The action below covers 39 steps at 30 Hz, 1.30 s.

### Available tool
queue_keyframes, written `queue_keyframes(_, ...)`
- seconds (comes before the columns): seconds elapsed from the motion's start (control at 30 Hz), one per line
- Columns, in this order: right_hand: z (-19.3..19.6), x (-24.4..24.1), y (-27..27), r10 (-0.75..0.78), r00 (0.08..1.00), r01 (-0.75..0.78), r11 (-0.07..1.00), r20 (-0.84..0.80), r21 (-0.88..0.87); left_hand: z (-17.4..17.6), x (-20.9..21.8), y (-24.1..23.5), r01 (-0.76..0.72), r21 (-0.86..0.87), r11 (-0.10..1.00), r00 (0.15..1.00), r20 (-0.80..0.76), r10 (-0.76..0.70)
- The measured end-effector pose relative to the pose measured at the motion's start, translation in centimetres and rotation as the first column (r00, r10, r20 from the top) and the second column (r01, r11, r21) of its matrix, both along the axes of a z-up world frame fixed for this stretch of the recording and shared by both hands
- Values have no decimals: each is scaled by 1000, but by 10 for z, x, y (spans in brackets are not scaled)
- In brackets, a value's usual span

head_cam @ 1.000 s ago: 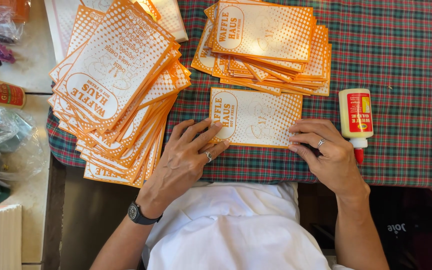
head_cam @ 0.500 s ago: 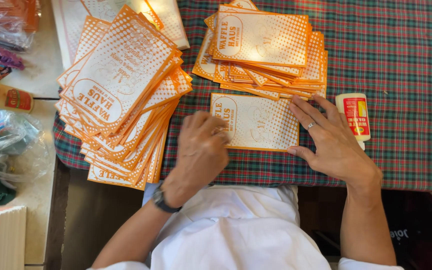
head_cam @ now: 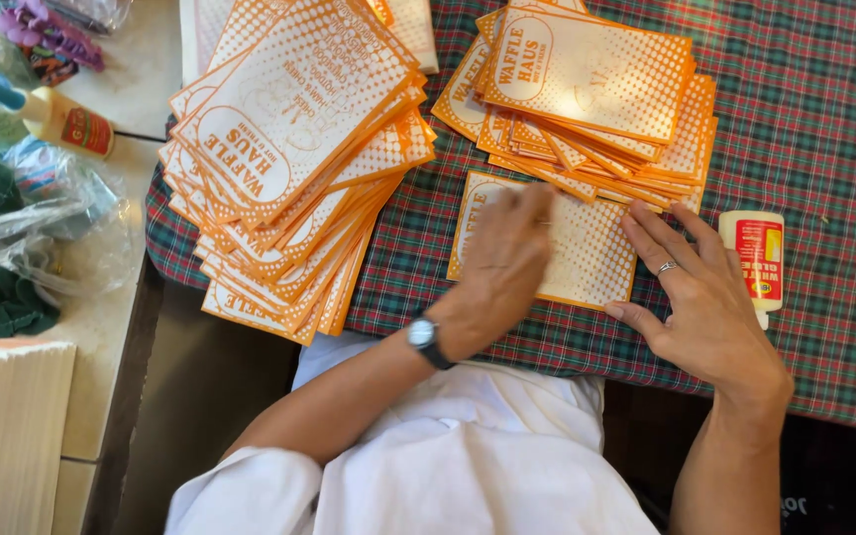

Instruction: Applying glue to paper bags and folding them to complete the assembly process

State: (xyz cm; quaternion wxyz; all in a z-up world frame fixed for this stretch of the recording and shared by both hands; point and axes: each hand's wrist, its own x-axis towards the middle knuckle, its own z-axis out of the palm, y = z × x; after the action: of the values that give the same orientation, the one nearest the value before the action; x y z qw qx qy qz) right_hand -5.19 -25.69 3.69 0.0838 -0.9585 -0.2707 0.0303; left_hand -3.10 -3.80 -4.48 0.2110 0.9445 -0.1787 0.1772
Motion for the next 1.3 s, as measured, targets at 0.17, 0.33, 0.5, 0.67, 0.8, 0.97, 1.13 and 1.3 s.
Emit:
queue_keyframes(0.17,-3,0,-3,23,999,-25,999,32,47,18,-8,64,-162,85,983,982,109,153)
queue_keyframes(0.33,-2,4,-4,49,998,-52,997,50,53,26,-10,72,-226,113,968,960,197,201)
queue_keyframes(0.5,4,19,-17,127,983,-105,980,-132,168,44,-27,66,-313,238,920,946,164,280)
queue_keyframes(0.67,23,47,12,-70,987,7,917,144,398,51,-53,49,190,82,978,981,31,-193)
queue_keyframes(0.8,11,89,35,-30,972,-48,945,231,323,72,-80,49,268,303,915,947,89,-307)
queue_keyframes(0.97,-13,99,38,-18,968,-12,993,252,119,89,-83,79,448,97,889,894,-10,-449)
queue_keyframes(1.13,0,42,43,38,847,-158,971,530,182,122,-38,164,69,196,978,935,330,-132)
queue_keyframes(1.3,11,-36,50,18,900,-122,970,435,212,70,35,260,-356,236,904,897,359,259)
